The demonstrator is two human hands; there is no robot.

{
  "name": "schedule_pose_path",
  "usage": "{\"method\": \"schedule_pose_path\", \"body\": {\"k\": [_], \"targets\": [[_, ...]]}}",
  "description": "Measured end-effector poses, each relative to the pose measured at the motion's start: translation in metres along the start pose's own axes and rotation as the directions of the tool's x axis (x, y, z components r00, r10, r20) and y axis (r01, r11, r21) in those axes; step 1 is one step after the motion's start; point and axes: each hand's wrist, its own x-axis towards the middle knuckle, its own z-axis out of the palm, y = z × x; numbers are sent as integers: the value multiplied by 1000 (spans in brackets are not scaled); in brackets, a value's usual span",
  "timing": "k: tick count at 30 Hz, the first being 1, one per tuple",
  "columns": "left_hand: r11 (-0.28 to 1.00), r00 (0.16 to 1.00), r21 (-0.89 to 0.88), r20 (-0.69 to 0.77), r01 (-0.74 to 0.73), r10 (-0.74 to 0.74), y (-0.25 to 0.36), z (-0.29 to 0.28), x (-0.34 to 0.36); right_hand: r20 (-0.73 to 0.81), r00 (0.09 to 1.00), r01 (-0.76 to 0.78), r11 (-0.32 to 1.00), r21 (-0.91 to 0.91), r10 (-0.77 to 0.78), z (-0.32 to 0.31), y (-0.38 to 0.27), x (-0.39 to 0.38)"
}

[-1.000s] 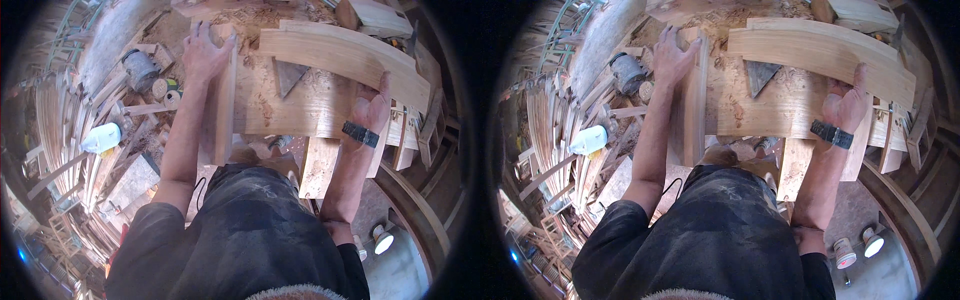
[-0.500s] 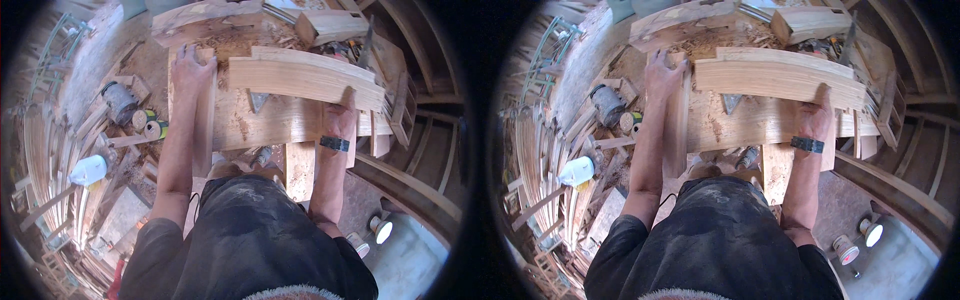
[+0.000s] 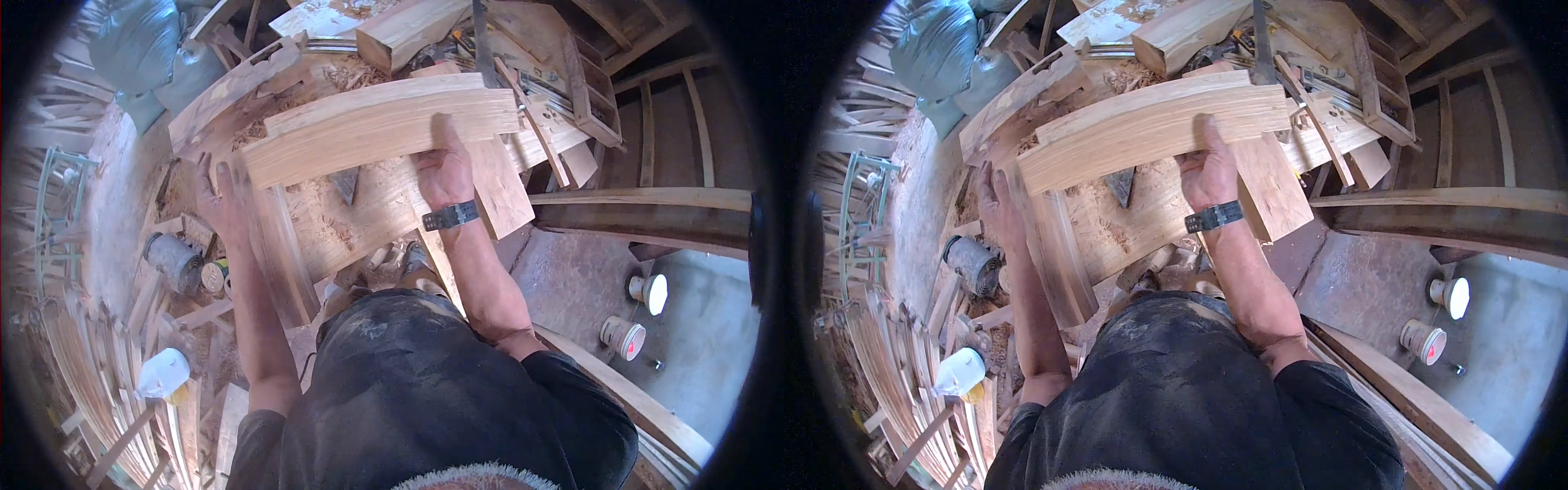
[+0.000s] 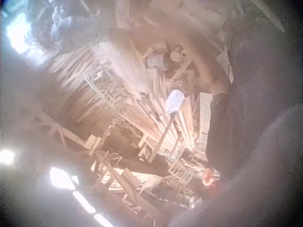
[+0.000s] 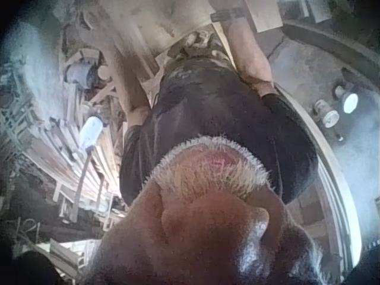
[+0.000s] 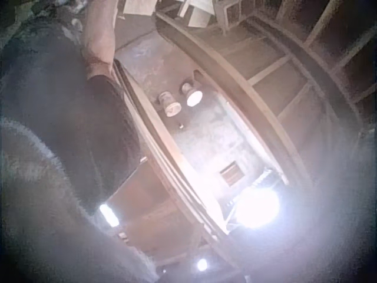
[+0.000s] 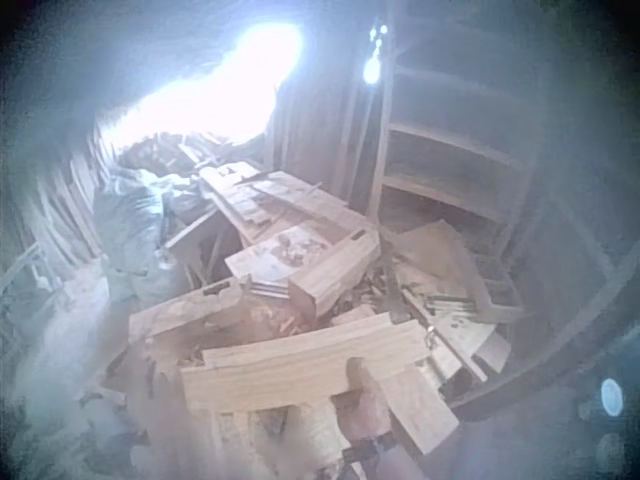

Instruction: The person picks up a nail from a wooden tray, positions a wooden board onto a frame, and hammers the nail into the wood. They use a chisel and hammer to carve a notch in a piece of wood and then use a hand saw to cut through the end of a board.

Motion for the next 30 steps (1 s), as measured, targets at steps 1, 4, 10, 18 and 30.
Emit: {"method": "schedule_pose_path", "body": {"k": [1, 4, 10, 18, 30], "targets": [[979, 991, -159, 62, 126, -117, 6, 1, -2, 11, 1000, -2, 1000, 25, 2, 0, 3, -2], [954, 969, -225, 193, 199, -156, 14, -3, -5, 30, 999, -14, 998, 62, 12, 4, 12, -9], [919, 946, -293, 264, 263, -187, 22, -6, -16, 121, 993, -8, 1000, 18, 6, 8, 22, -24], [846, 917, -389, 308, 365, -255, -7, -41, -32, 383, 923, -52, 998, 27, 37, 11, 10, -38], [709, 915, -603, 374, 365, -153, 9, -62, -53, 681, 716, -111, 988, -110, 156, 9, 4, -39]]}}
